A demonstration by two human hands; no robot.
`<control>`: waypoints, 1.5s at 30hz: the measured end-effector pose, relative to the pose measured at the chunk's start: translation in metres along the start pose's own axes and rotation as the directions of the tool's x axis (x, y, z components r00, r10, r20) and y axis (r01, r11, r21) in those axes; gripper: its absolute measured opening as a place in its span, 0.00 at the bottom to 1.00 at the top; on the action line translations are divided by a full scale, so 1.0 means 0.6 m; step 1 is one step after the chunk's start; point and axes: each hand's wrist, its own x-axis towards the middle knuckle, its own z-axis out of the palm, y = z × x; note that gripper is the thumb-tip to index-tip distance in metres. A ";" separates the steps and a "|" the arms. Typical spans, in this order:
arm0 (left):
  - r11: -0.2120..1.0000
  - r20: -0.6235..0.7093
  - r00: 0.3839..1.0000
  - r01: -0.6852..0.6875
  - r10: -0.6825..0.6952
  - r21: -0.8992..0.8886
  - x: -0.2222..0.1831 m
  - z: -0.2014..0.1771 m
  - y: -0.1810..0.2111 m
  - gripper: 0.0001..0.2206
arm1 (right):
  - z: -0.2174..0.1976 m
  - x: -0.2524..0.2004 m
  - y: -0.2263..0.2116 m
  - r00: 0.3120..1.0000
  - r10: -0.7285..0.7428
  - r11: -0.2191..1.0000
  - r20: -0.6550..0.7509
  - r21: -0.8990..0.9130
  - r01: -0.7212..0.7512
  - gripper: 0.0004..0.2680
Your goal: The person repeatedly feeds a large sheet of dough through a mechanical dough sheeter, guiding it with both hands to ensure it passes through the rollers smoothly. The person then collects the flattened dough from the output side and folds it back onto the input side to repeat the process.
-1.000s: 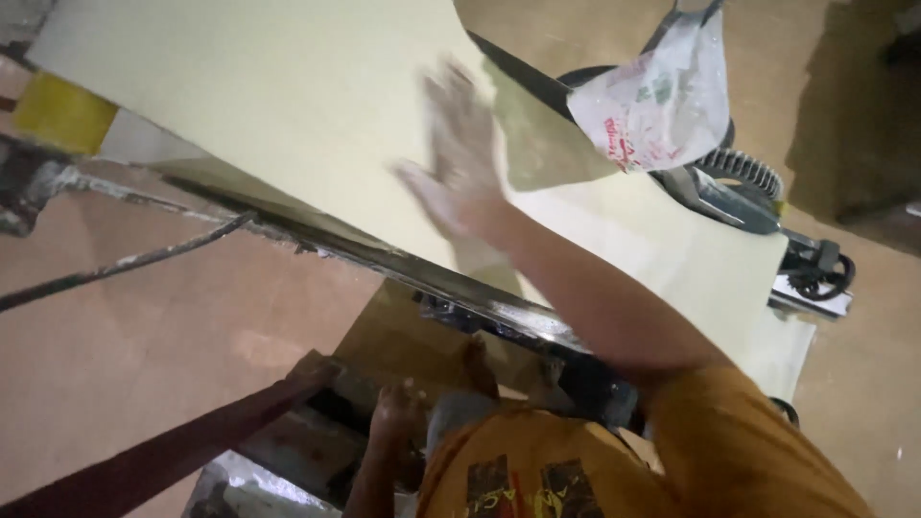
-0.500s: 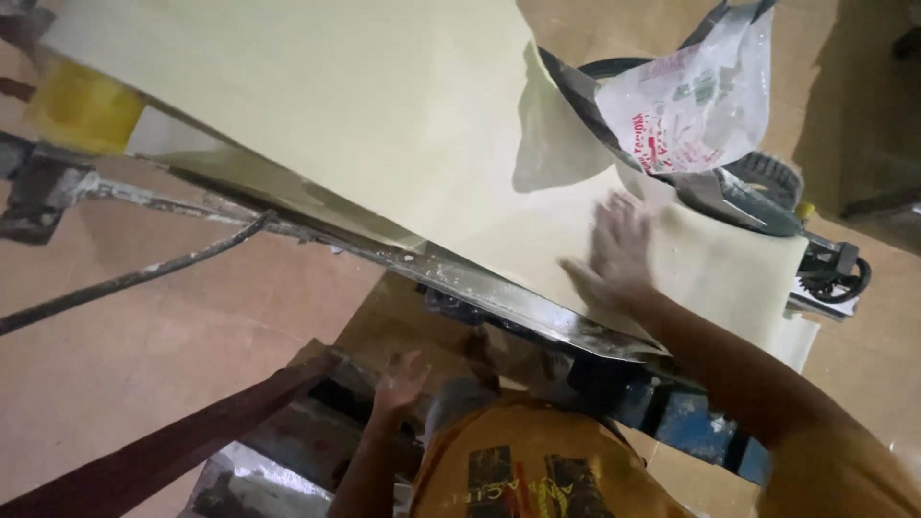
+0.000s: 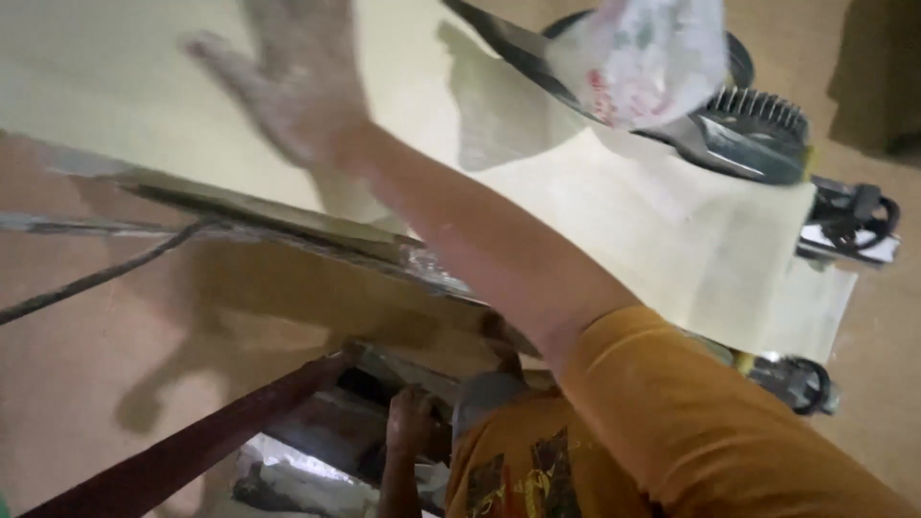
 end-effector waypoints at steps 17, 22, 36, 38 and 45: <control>0.482 0.626 0.492 0.852 -0.605 -0.204 0.199 -0.065 0.288 0.28 | -0.482 -0.508 0.503 0.849 0.167 0.737 0.501 -0.635 0.230 0.36; 0.764 0.059 0.827 0.542 -0.559 -0.352 0.086 0.158 0.251 0.19 | -0.482 -0.535 0.463 0.907 0.408 0.646 0.101 -0.734 -0.209 0.39; 0.700 0.303 0.791 0.611 -0.531 -0.370 0.008 0.112 0.140 0.23 | -0.035 -0.222 0.266 0.895 -0.114 0.932 0.432 -0.264 0.246 0.39; 0.484 0.476 0.621 0.783 -0.622 -0.390 0.019 0.037 0.146 0.30 | 0.038 -0.161 0.201 0.912 -0.353 0.893 0.207 -0.216 0.395 0.39; 0.447 0.408 0.630 0.767 -0.661 -0.461 0.083 -0.116 0.132 0.24 | -0.018 0.000 0.087 0.978 -0.130 0.919 0.164 -0.350 0.181 0.31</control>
